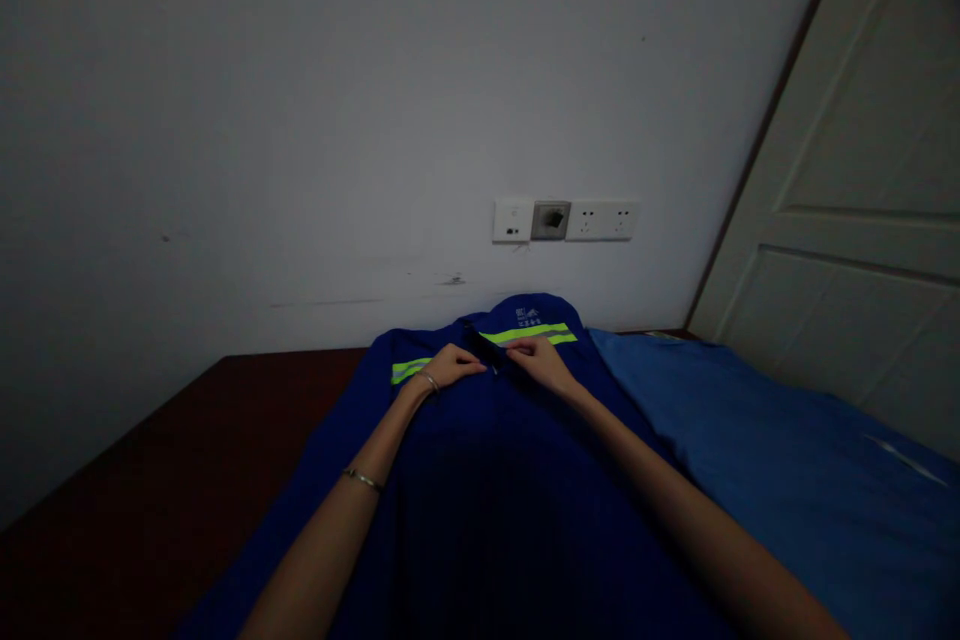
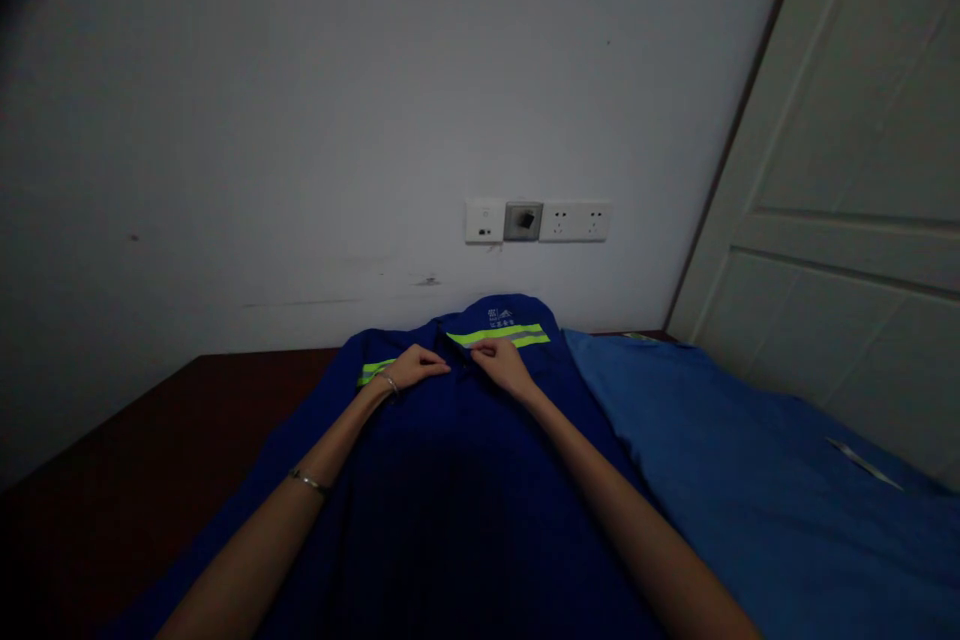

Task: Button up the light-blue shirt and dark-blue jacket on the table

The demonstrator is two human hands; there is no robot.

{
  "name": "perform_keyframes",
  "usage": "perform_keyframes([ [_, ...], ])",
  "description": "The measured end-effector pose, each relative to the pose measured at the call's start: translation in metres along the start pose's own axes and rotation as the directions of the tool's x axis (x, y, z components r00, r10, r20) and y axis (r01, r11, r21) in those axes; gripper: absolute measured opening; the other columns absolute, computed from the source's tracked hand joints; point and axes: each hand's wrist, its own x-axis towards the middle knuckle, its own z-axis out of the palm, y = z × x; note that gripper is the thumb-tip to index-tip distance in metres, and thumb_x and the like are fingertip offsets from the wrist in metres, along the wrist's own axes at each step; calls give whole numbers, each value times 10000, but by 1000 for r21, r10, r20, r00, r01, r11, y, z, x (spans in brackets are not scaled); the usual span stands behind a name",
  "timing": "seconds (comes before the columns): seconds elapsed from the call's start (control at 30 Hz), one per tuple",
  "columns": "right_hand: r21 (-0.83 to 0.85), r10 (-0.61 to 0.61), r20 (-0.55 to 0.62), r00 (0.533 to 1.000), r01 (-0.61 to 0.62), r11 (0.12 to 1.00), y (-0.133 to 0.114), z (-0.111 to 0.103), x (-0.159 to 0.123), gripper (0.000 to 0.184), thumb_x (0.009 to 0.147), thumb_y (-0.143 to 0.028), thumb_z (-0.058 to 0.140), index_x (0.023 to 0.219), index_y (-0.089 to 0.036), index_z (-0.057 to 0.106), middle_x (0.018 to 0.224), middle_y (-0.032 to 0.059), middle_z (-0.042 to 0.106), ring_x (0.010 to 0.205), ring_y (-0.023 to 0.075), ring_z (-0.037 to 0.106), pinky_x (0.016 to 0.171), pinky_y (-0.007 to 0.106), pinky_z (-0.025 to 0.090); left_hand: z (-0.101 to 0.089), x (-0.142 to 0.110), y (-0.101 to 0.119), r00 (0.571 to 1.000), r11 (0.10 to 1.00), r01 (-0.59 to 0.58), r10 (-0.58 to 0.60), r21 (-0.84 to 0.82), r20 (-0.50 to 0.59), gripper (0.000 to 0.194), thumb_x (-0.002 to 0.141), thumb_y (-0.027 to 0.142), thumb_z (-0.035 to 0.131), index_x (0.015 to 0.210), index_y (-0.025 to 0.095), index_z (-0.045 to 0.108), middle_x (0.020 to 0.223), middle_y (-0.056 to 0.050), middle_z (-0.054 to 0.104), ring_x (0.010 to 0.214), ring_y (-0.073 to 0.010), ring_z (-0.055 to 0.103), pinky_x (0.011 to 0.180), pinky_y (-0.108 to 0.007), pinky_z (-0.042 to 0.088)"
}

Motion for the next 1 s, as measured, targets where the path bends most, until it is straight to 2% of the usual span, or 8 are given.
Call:
perform_keyframes([
  [0.13, -31, 27, 58, 998, -26, 999, -1, 0, 6, 249, 673, -281, 554, 791, -111, 692, 734, 63, 685, 657, 156, 603, 596, 235, 437, -3, 0, 0, 1000, 1000, 11, -11, -2, 22, 300, 756, 349, 548, 732, 83, 685, 642, -6, 624, 561, -102, 459, 528, -191, 333],
  [0.23, 1, 74, 97, 993, -74, 997, 3, -1, 7, 266, 665, -292, 569, 800, -101, 696, 644, 42, 660, 550, 121, 552, 506, 207, 387, -1, 0, 6, 1000, 995, -11, 11, 97, -4, 233, 774, 271, 525, 742, 97, 678, 691, -3, 642, 612, -111, 488, 579, -186, 356],
  [0.33, 38, 109, 129, 986, -115, 993, 7, -3, 8, 294, 659, -309, 574, 815, -89, 692, 500, -9, 576, 426, 79, 438, 424, 190, 297, 4, 2, 14, 998, 978, -37, 47, 206, -44, 226, 800, 244, 498, 762, 112, 677, 737, -12, 659, 657, -124, 526, 626, -191, 374],
  [0.43, 75, 122, 160, 980, -135, 988, 8, -6, 10, 312, 649, -332, 584, 810, -86, 687, 434, -46, 499, 388, 59, 357, 397, 187, 240, 11, 2, 22, 992, 960, -80, 102, 268, -69, 237, 826, 258, 479, 839, 134, 681, 829, -33, 676, 737, -142, 569, 689, -198, 390],
  [0.57, 71, 107, 181, 978, -122, 990, 8, -6, 10, 305, 654, -350, 578, 791, -100, 687, 426, -58, 470, 391, 55, 334, 394, 186, 207, 15, 0, 32, 992, 925, -48, 90, 376, -94, 245, 844, 259, 458, 880, 160, 680, 874, -49, 681, 796, -159, 589, 718, -210, 396],
  [0.7, 70, 87, 179, 980, -101, 992, 6, -5, 8, 300, 657, -351, 572, 770, -99, 688, 454, -45, 507, 403, 58, 361, 406, 187, 232, 17, -2, 37, 992, 898, 6, 49, 441, -115, 235, 844, 265, 470, 862, 161, 680, 843, -55, 683, 772, -164, 596, 709, -223, 395],
  [0.8, 52, 89, 162, 983, -98, 994, 4, -3, 7, 291, 655, -337, 576, 778, -101, 693, 515, -17, 580, 440, 78, 437, 432, 190, 289, 18, -2, 38, 991, 879, 17, 47, 477, -121, 234, 843, 289, 482, 866, 165, 678, 842, -58, 684, 780, -173, 598, 716, -234, 390],
  [1.0, 5, 36, 139, 990, -37, 999, 4, 0, 6, 225, 656, -275, 580, 763, -123, 708, 725, 51, 696, 659, 165, 608, 606, 252, 439, 19, -4, 41, 992, 860, 24, 42, 509, -118, 229, 846, 302, 484, 872, 181, 676, 850, -48, 686, 804, -172, 601, 743, -237, 382],
])
